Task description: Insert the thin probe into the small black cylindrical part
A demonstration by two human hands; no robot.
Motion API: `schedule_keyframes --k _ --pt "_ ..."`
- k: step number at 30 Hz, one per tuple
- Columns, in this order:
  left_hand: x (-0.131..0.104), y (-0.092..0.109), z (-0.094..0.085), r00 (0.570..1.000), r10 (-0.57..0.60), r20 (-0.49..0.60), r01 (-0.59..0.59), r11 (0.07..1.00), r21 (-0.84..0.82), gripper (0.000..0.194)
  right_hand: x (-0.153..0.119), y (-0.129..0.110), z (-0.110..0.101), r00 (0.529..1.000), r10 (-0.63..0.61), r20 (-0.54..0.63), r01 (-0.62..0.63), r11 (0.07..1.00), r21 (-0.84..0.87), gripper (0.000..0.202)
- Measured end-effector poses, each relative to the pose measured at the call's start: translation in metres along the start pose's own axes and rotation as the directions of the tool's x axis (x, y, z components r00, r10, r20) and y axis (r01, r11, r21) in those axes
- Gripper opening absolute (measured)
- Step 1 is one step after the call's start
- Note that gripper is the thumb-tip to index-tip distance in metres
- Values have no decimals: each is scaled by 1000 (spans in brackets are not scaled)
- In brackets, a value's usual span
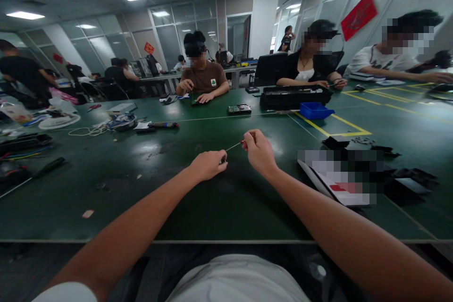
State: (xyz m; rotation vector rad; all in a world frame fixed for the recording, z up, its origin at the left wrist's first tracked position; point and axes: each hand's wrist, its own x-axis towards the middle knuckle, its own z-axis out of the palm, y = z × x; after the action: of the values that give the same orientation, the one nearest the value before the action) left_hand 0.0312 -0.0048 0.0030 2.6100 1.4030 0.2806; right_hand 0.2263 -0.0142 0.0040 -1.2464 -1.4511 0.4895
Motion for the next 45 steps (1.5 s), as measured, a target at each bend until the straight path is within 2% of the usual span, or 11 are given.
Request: schedule_keyframes --k 4,7,11,13,16,22,25,31,38,43,45 --pt "-1 -15 -9 992 -91 -84 65 961 -267 25 0 1 0 1000 4 1 -4 1000 -8 25" --pt "-5 -34 -18 968 -238 -76 146 785 -602 26 1 2 0 1000 0 5 0 1000 -6 26" --pt "-22 -64 -32 863 -495 -104 157 458 -875 16 0 1 0 1000 5 18 -5 1000 -15 25" --pt "-34 -81 -41 803 -580 -134 136 398 -907 14 0 -1 0 1000 8 25 -7 1000 -22 25" --pt "-54 -107 -56 703 -689 -174 111 348 -931 11 0 -2 0 1000 12 29 -11 1000 -27 25" --pt "-99 -149 -86 437 -880 -186 113 259 -959 16 0 -1 1 1000 14 26 -14 1000 -21 24" --pt "-122 -163 -99 351 -919 -180 117 233 -965 16 0 0 1 1000 10 27 -10 1000 -22 25" --pt "-158 -188 -111 238 -955 -176 86 202 -976 23 1 3 2 999 0 33 1 1000 -27 27" --pt "-177 -207 -107 213 -962 -170 128 200 -971 28 1 7 6 1000 -1 26 2 1000 -22 26" --pt "-184 -210 -110 128 -973 -190 136 207 -969 30 1 8 5 999 -3 40 4 1000 -23 27" --pt "-187 -212 -112 114 -976 -184 140 199 -970 29 1 6 4 999 3 42 -2 1000 -23 27"
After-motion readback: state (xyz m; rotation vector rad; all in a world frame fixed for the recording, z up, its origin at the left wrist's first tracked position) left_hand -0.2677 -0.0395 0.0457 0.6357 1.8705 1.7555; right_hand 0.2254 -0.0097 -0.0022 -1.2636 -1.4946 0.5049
